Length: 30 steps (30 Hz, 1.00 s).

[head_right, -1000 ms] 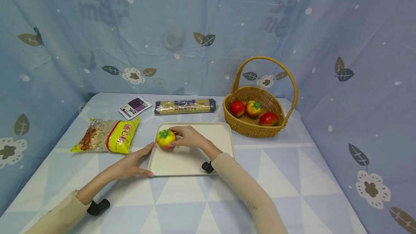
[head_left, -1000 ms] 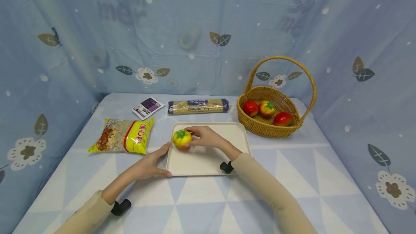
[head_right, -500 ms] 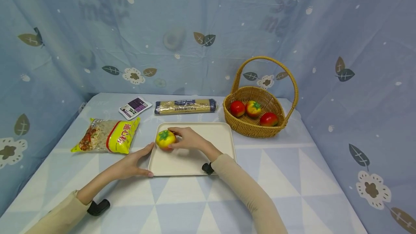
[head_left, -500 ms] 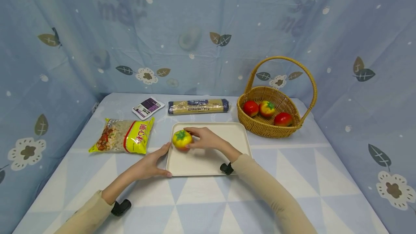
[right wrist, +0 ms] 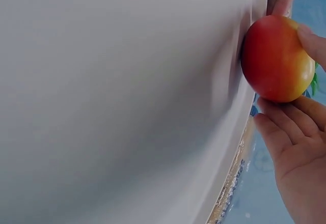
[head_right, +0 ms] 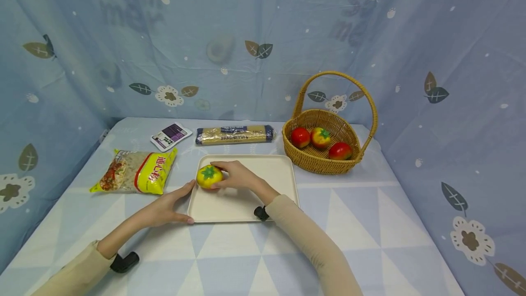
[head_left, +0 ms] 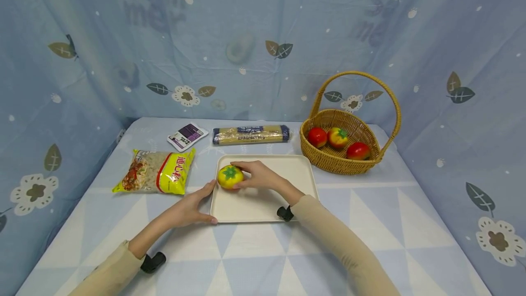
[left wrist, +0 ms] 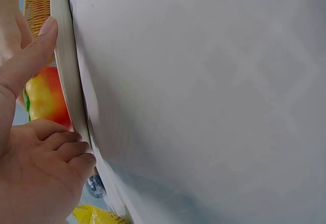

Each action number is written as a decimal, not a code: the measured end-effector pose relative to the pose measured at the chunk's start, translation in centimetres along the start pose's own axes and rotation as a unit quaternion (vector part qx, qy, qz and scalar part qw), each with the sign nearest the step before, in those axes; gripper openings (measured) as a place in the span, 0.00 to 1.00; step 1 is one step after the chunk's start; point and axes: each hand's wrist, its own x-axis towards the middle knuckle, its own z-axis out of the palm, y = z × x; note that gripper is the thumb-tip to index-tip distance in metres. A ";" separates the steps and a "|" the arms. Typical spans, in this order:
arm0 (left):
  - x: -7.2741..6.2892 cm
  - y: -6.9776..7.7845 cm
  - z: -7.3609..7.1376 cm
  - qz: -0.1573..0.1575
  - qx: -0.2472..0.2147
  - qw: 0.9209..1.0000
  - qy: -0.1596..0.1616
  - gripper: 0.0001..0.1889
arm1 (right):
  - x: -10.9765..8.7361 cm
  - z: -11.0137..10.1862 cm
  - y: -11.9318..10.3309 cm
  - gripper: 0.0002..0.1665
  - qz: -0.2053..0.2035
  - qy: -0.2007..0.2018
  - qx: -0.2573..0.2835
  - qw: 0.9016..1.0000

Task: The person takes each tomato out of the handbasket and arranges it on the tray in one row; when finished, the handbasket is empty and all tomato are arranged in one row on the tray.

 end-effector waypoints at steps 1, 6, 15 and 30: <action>0.0 0.0 0.0 -0.001 -0.001 1.000 -0.001 0.60 | 0.0 0.0 0.0 0.40 0.000 0.000 0.003 1.000; 0.0 0.1 0.0 -0.005 -0.003 1.000 -0.002 0.60 | 0.0 0.0 -0.2 0.40 0.006 -0.001 0.012 1.000; 0.0 0.2 0.0 -0.009 0.000 1.000 -0.004 0.60 | -0.5 -0.6 0.0 0.44 0.008 0.004 0.017 1.000; 0.1 0.3 -0.1 -0.011 0.004 1.000 0.000 0.60 | -3.4 -2.7 0.5 0.44 0.002 0.036 0.007 0.999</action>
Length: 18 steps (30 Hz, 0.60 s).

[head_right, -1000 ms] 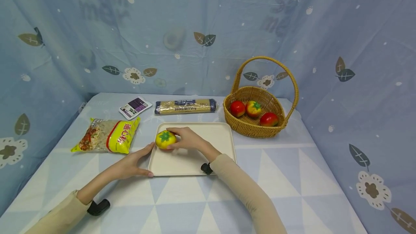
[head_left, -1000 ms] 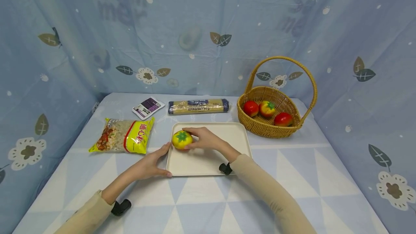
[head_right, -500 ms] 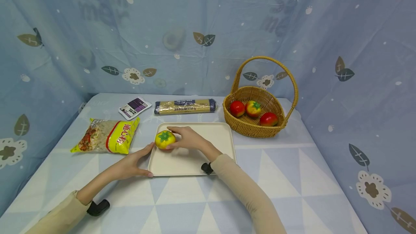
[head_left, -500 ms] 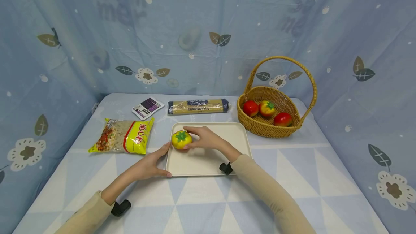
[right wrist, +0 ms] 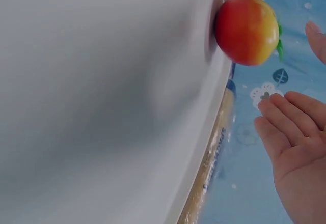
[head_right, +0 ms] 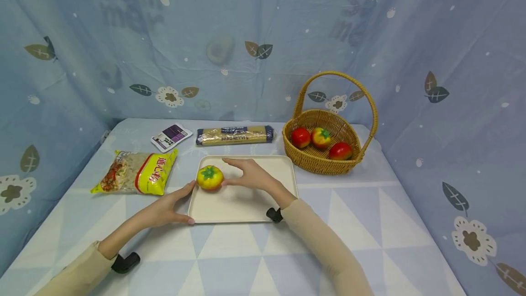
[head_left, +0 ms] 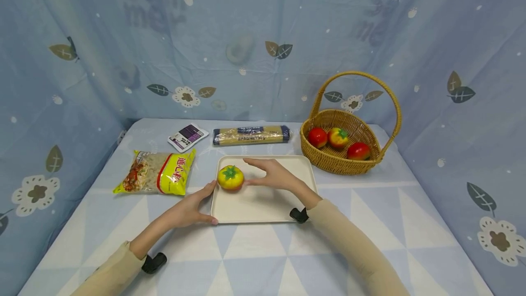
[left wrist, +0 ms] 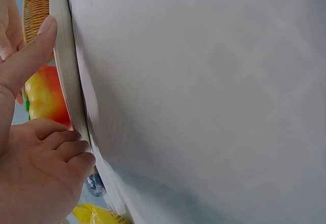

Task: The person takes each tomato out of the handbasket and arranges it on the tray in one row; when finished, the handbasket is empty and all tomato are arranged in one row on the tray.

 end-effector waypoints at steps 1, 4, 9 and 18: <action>0.0 0.0 0.0 0.001 0.000 1.000 0.000 0.60 | -0.3 -0.2 0.1 0.44 0.004 0.002 0.001 1.000; -0.1 -0.1 -0.1 0.002 -0.001 1.000 0.000 0.60 | -1.2 -0.7 0.3 0.44 0.015 0.009 0.008 1.000; -0.1 -0.2 -0.1 0.000 -0.001 1.000 -0.001 0.60 | -2.6 -1.3 0.8 0.45 0.026 0.017 0.027 0.999; 0.0 -0.4 0.1 0.006 0.000 1.000 -0.001 0.60 | -5.0 -2.4 1.2 0.44 0.023 0.042 0.034 0.998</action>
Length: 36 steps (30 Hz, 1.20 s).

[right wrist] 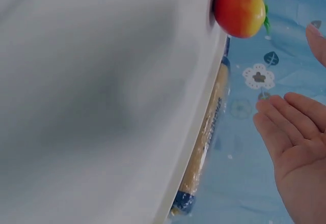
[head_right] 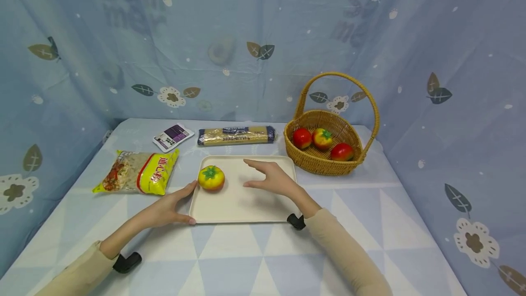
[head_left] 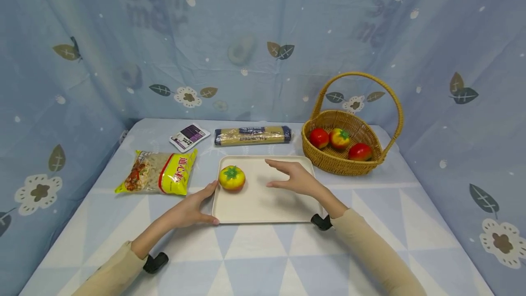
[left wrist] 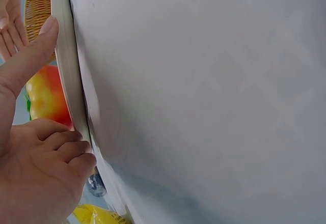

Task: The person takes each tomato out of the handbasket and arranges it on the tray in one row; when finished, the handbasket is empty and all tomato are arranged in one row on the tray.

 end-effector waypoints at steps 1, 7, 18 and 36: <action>0.0 0.0 0.0 0.001 0.000 1.000 0.001 0.60 | -0.2 -0.2 0.1 0.43 -0.001 0.003 0.001 1.000; 0.0 0.1 0.0 -0.002 -0.001 1.000 0.000 0.60 | -1.2 -1.5 0.3 0.42 -0.016 0.028 -0.007 0.999; 0.0 0.3 0.0 0.000 0.002 1.000 0.003 0.60 | -2.9 -3.9 1.4 0.40 0.008 0.075 -0.023 0.997; 0.0 0.2 0.1 -0.003 0.002 1.000 0.003 0.60 | -5.1 -7.1 2.8 0.39 0.053 0.119 -0.038 0.991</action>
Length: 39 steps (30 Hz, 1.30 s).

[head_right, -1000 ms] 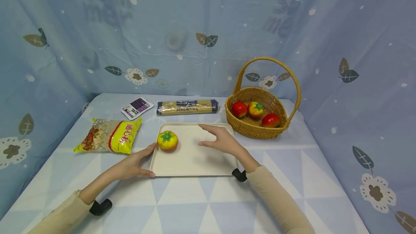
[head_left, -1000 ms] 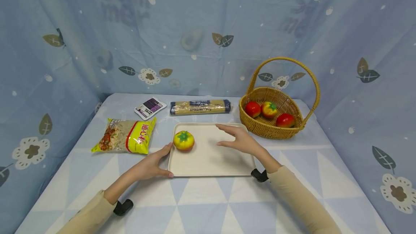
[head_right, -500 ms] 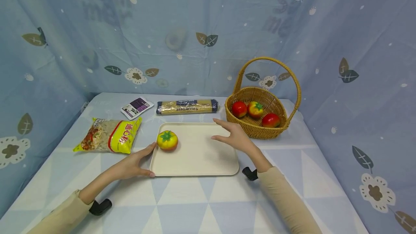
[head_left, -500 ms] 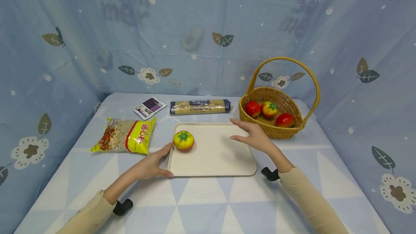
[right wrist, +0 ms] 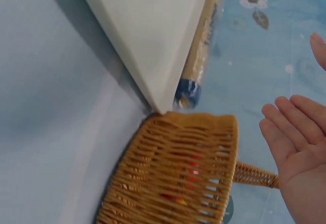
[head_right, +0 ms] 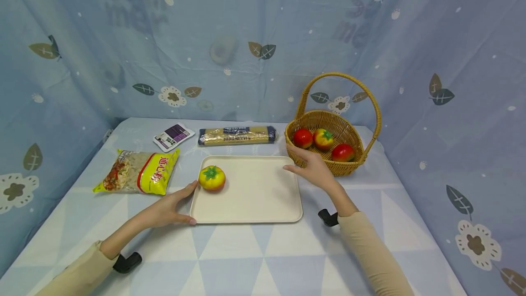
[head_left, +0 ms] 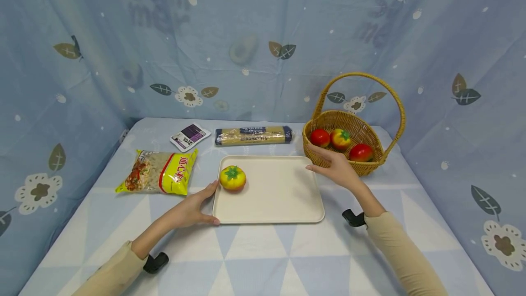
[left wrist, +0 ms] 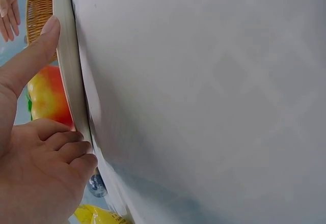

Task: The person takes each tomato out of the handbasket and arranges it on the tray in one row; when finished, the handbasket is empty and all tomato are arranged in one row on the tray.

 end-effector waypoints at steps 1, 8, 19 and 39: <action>0.0 0.0 0.0 0.000 0.000 1.000 0.000 0.60 | 0.0 -0.3 0.1 0.39 0.005 0.003 0.001 1.000; 0.0 0.1 0.0 -0.002 0.003 1.000 -0.003 0.60 | -0.1 -2.0 0.5 0.38 -0.001 0.028 -0.039 0.999; -0.1 0.2 -0.1 -0.007 0.002 1.000 -0.003 0.59 | 0.0 -3.8 1.2 0.39 0.011 0.048 -0.042 0.998; 0.0 0.0 0.0 -0.001 0.002 1.000 0.000 0.59 | 0.4 -6.1 4.3 0.42 0.105 0.055 -0.046 0.992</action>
